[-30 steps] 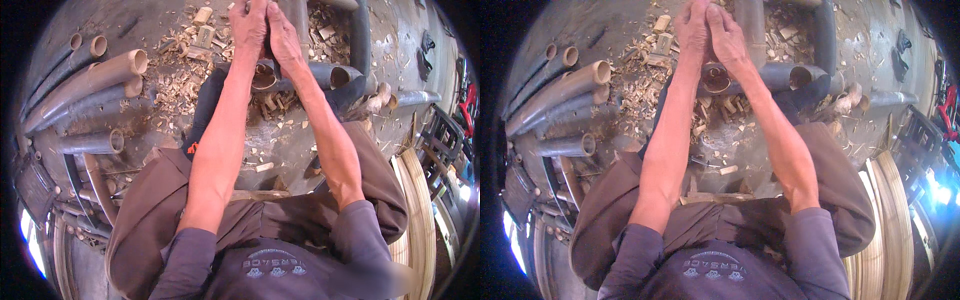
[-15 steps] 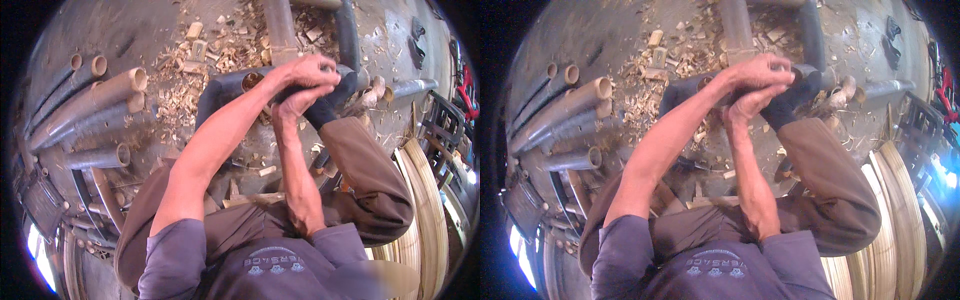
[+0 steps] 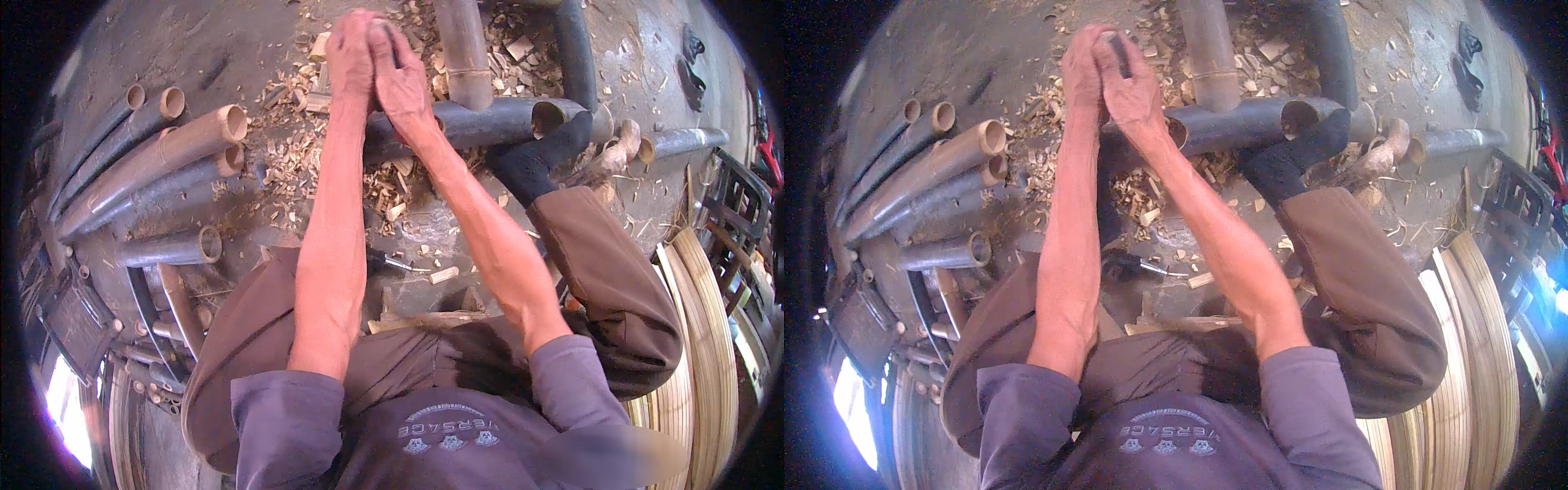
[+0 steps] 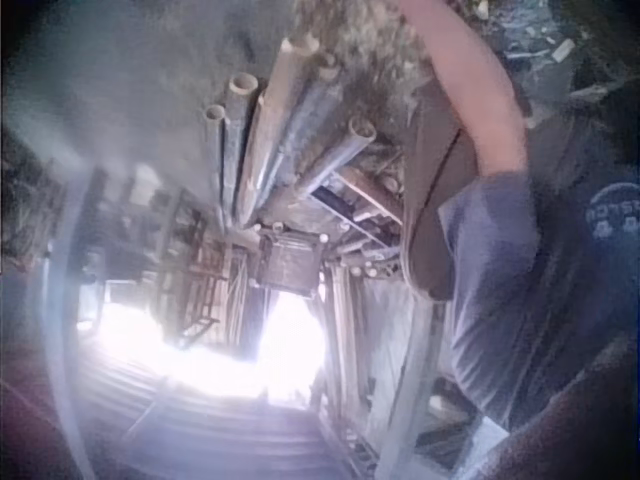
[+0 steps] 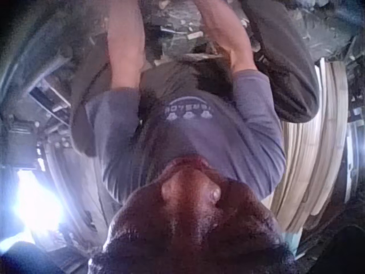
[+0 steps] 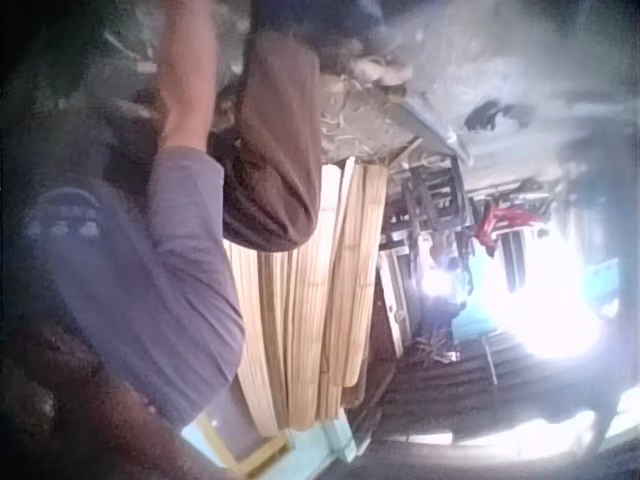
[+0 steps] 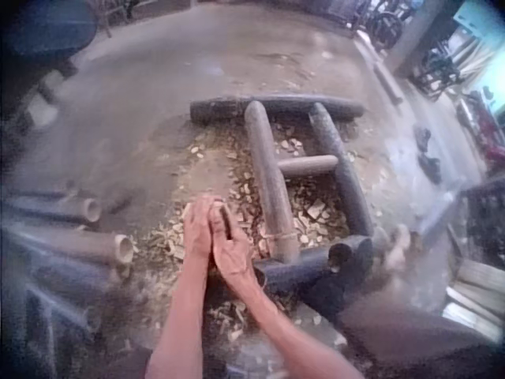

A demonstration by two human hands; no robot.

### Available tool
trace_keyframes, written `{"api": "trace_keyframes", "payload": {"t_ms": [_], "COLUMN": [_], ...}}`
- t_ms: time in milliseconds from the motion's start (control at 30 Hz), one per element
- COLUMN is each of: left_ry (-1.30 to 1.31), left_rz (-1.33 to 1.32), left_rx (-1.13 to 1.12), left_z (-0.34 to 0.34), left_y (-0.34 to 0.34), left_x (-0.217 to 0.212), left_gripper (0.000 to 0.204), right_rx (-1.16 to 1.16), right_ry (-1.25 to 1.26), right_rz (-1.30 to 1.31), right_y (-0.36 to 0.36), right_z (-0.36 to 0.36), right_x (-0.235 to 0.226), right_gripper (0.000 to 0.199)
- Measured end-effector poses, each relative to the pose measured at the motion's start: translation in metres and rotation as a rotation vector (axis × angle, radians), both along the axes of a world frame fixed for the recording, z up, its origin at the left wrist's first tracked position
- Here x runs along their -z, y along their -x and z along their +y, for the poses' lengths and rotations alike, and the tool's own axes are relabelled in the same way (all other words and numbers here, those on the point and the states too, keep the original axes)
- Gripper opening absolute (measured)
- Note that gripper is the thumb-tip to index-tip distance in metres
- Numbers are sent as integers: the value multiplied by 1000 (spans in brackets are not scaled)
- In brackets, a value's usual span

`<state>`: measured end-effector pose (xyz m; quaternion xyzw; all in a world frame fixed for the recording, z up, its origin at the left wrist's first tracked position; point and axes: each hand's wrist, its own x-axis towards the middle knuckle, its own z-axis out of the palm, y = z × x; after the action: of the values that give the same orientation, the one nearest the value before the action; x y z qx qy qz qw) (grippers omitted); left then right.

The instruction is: The person sits on the floor and assembles bamboo poles into a ladder-like structure. They fit poles into joints, tap them with a wooden mallet, and use a hand saw to trim ends for a snug fit.

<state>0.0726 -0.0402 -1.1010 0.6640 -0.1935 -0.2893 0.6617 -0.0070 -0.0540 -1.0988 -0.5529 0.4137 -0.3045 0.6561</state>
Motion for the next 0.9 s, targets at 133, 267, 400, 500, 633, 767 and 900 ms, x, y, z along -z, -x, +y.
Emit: {"api": "trace_keyframes", "payload": {"t_ms": [133, 267, 400, 500, 633, 767, 900], "left_ry": [46, -153, -85, 76, 124, -46, 24], "left_rz": [-81, -327, -133, 53, 70, 138, 122], "left_rx": [-329, -648, -735, -496, -204, 550, 497], "left_z": [48, 104, 101, 43, -17, 9, 0], "left_y": [5, 53, 65, 39, 27, 63, 63], "left_x": [-4, 19, 31, -7, 10, 66, -77], "left_gripper": [28, 33, 37, 24, 23, 27, 34], "right_rx": [-358, -829, -956, -645, -287, 309, 278], "right_ry": [-32, 61, 31, 7, -183, -595, -591], "right_rz": [-14, 166, 237, 131, 189, 200, 351], "right_y": [-1, 20, 20, 17, 31, 64, 70], "right_z": [18, 29, 17, -16, -35, 36, 48], "right_x": [-8, -16, -10, -9, 0, -5, -161], "right_gripper": [60, 55, 53, 52, 57, 63, 66]}}
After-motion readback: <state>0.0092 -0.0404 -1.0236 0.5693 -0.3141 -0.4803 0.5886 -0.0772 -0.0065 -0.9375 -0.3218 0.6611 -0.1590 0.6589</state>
